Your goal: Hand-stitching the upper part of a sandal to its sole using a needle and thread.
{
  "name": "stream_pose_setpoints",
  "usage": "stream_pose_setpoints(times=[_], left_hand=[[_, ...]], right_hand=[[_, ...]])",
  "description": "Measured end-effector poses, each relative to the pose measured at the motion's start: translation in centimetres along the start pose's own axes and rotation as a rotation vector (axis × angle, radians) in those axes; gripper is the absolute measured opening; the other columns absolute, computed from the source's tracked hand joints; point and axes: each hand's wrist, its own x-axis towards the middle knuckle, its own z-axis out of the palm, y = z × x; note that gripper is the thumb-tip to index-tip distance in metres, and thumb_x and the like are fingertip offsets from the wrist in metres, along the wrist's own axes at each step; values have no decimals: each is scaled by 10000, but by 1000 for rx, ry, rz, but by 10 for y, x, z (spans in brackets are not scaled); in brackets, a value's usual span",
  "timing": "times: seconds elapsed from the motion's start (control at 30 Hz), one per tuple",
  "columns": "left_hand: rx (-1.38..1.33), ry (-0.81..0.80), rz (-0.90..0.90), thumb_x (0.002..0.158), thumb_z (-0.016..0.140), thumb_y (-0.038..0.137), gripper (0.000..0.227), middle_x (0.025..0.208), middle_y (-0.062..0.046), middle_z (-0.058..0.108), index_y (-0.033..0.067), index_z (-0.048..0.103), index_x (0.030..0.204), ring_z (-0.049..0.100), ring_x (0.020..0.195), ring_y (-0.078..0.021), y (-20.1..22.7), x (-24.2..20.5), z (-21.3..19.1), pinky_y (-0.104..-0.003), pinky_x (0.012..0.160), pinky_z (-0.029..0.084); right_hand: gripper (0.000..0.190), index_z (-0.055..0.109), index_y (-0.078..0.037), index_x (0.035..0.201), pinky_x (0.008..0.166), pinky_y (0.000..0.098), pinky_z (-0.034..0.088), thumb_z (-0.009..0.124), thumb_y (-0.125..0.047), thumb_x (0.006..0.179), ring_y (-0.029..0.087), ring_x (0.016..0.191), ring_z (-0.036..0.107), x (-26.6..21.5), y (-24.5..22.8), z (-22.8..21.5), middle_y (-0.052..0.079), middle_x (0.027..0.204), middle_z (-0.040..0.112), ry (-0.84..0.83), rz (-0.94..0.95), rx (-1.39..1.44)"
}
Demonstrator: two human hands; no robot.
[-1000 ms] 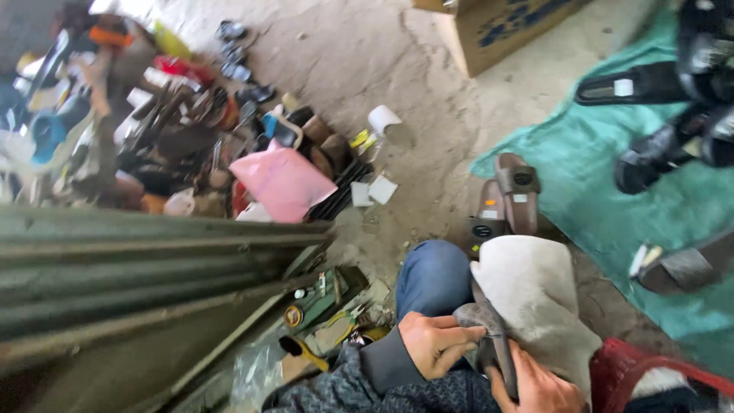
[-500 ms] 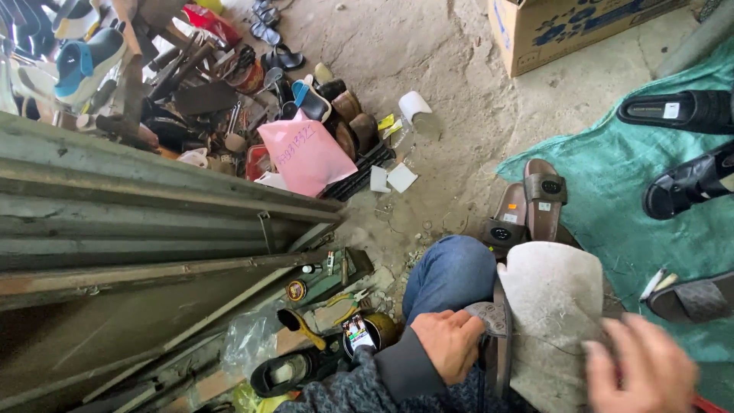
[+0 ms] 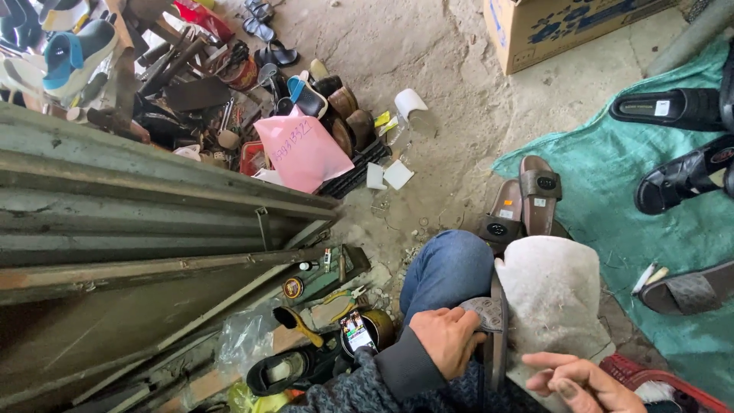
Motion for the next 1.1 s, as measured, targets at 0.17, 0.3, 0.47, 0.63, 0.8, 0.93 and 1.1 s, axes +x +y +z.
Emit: stream_pose_setpoints(times=[0.17, 0.3, 0.47, 0.63, 0.8, 0.93, 1.1], left_hand=[[36, 25, -32, 1084, 489, 333, 228, 850, -132, 581, 112, 515, 1034, 534, 575, -420, 16, 0, -6, -568, 420, 377], [-29, -44, -42, 1104, 446, 403, 313, 949, -155, 602, 101, 527, 1121, 576, 652, -443, 19, -2, -11, -607, 470, 437], [10, -5, -24, 1109, 474, 366, 283, 911, -145, 610, 98, 528, 1035, 599, 660, -431, 22, -2, -16, -580, 481, 439], [14, -16, -7, 1113, 465, 359, 281, 910, -150, 618, 96, 534, 1042, 606, 668, -418, 23, -2, -16, -561, 482, 456], [6, 74, 16, 1118, 473, 355, 277, 895, -155, 624, 99, 546, 1041, 590, 661, -436, 25, 0, -9, -587, 497, 453], [4, 86, -2, 1116, 480, 333, 276, 850, -135, 610, 100, 508, 970, 608, 655, -411, 28, 2, -18, -543, 472, 426], [-58, -31, -43, 1096, 452, 464, 337, 1075, -96, 628, 156, 542, 1198, 593, 811, -456, -12, -6, 23, -646, 511, 439]], right_hand=[[237, 781, 165, 1006, 832, 512, 671, 636, -16, 961, 426, 855, 788, 0, -35, 43, 319, 1007, 785, 242, 85, 52], [161, 857, 10, 972, 835, 247, 612, 708, -37, 933, 145, 802, 793, 8, -60, 81, 59, 940, 847, 493, -122, -430], [236, 873, -248, 1084, 939, 236, 604, 700, -204, 931, 72, 967, 815, 21, -54, 78, -38, 971, 891, 435, 53, -662], [200, 854, -103, 1081, 809, 236, 614, 716, -140, 940, 164, 773, 847, 29, -47, 74, 34, 844, 873, 446, 14, -479], [242, 798, -102, 1159, 860, 312, 673, 690, -98, 943, 199, 829, 851, 38, -38, 63, 63, 1032, 881, 322, 167, -435], [323, 792, -184, 1193, 976, 282, 621, 689, -77, 907, 115, 1059, 822, 32, -44, 63, 38, 1067, 904, 270, 142, -533], [409, 713, -103, 1399, 700, 349, 531, 605, -60, 1007, 261, 742, 713, 22, -68, 71, 174, 1061, 847, 439, 149, -301]])
